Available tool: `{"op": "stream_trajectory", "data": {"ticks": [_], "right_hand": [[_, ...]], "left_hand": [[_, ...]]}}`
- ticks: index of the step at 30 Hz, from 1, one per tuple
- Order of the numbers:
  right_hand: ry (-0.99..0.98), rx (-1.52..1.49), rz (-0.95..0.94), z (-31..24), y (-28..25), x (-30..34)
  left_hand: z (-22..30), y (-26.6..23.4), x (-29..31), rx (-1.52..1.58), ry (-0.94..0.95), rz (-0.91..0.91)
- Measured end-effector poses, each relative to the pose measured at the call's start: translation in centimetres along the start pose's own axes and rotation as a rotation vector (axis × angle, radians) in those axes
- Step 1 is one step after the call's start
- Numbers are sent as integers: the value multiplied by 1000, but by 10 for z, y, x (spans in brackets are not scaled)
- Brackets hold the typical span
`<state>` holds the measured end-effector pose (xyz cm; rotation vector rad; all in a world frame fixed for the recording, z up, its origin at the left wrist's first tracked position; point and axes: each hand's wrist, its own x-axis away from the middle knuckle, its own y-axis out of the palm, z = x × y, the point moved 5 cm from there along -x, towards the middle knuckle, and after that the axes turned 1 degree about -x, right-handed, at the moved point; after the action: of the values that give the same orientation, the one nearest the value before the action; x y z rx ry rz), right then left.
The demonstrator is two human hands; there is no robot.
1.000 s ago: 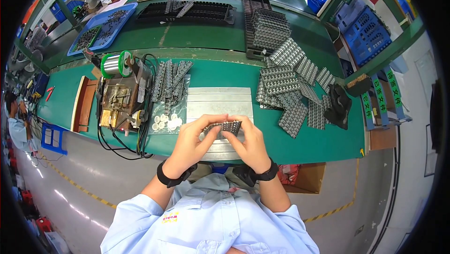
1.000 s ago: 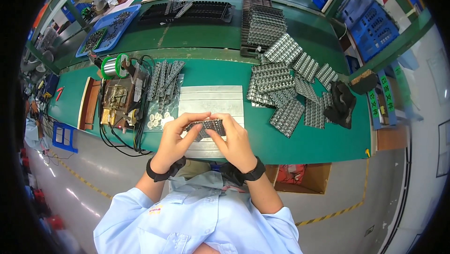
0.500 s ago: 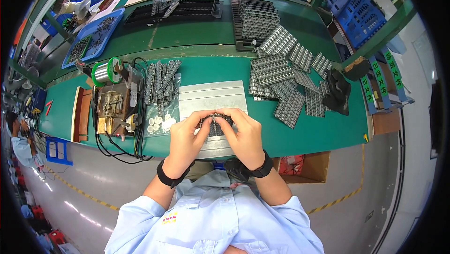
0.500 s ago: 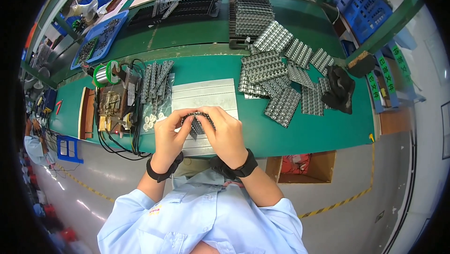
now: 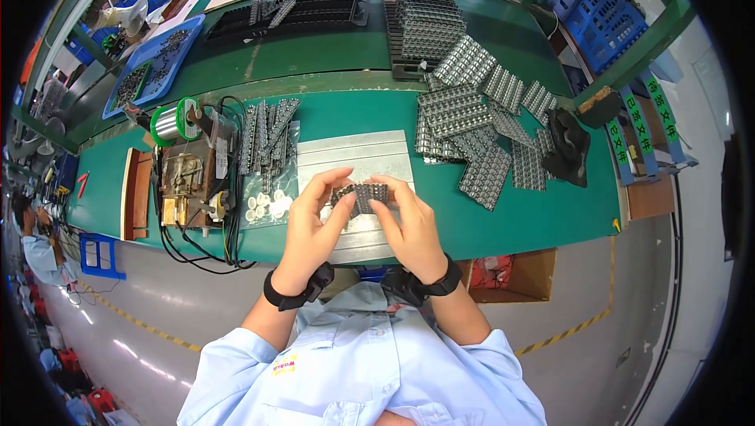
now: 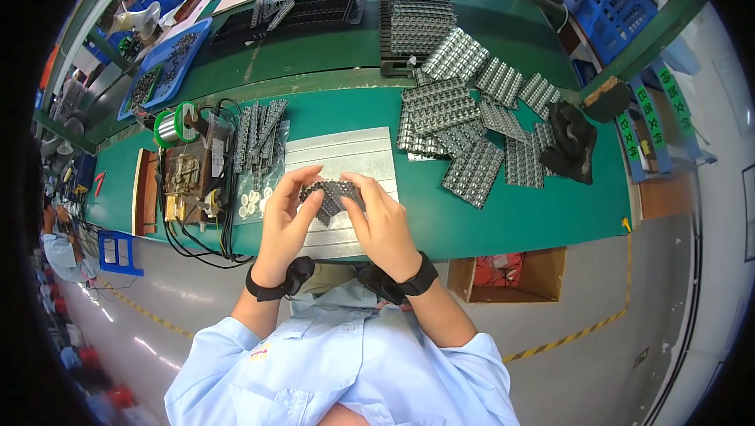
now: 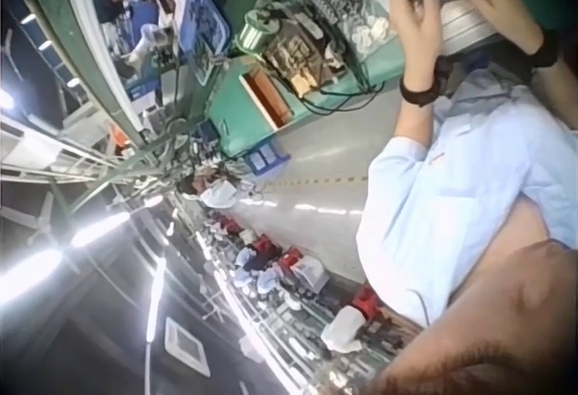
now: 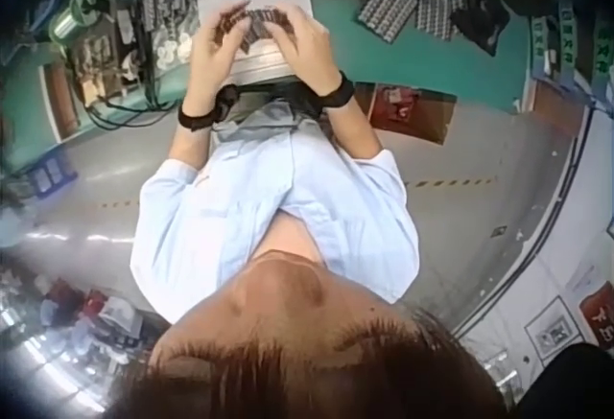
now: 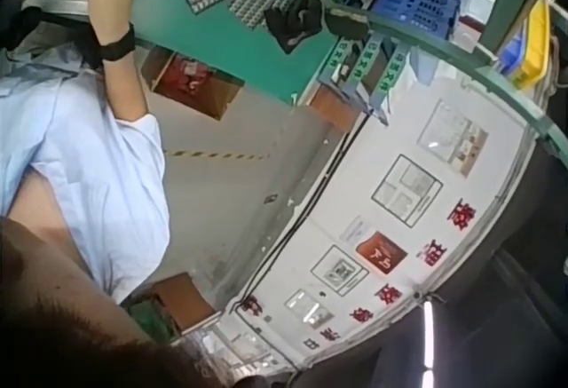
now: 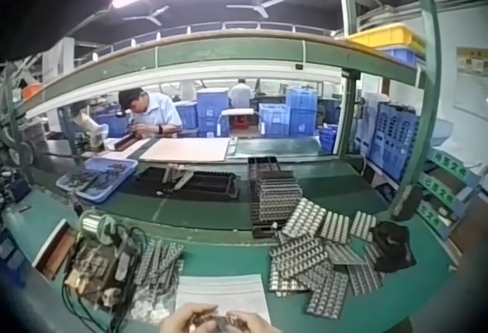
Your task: The person picks up a metal strip and a circuit board, then presses the strip into the board by hand. They repeat this process for several circuit boards, picking up components and pressing them together on a metal plate.
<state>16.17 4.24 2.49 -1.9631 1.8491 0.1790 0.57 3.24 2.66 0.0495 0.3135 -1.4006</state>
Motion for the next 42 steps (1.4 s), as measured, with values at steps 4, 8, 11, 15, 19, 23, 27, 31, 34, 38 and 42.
{"op": "stream_trajectory", "data": {"ticks": [4,8,11,15,19,23,27,31,34,38,42], "right_hand": [[-48,76,-73,-3,-10,-8],[-118,160,-97,-12,-12,-11],[-141,284,-105,-17,-14,-10],[-113,315,-131,-17,-15,-10],[-124,264,-46,-12,-11,-4],[-156,287,-10,-14,-9,-3],[-166,301,15,-14,-7,-1],[-158,311,40,-17,-5,0],[-98,326,68,-17,-4,1],[-119,359,98,-17,-2,2],[-151,305,68,-13,-6,1]], "left_hand": [[-4,7,-8,3,84,-173],[-1,15,-10,7,138,-121],[13,18,-7,-208,206,-123],[23,20,-5,-304,243,-116],[23,21,3,-350,215,-59],[22,23,5,-336,217,-7],[24,23,6,-341,208,15],[24,24,7,-352,219,42],[23,25,8,-350,230,60],[25,26,8,-364,223,77],[24,26,9,-360,206,71]]}}
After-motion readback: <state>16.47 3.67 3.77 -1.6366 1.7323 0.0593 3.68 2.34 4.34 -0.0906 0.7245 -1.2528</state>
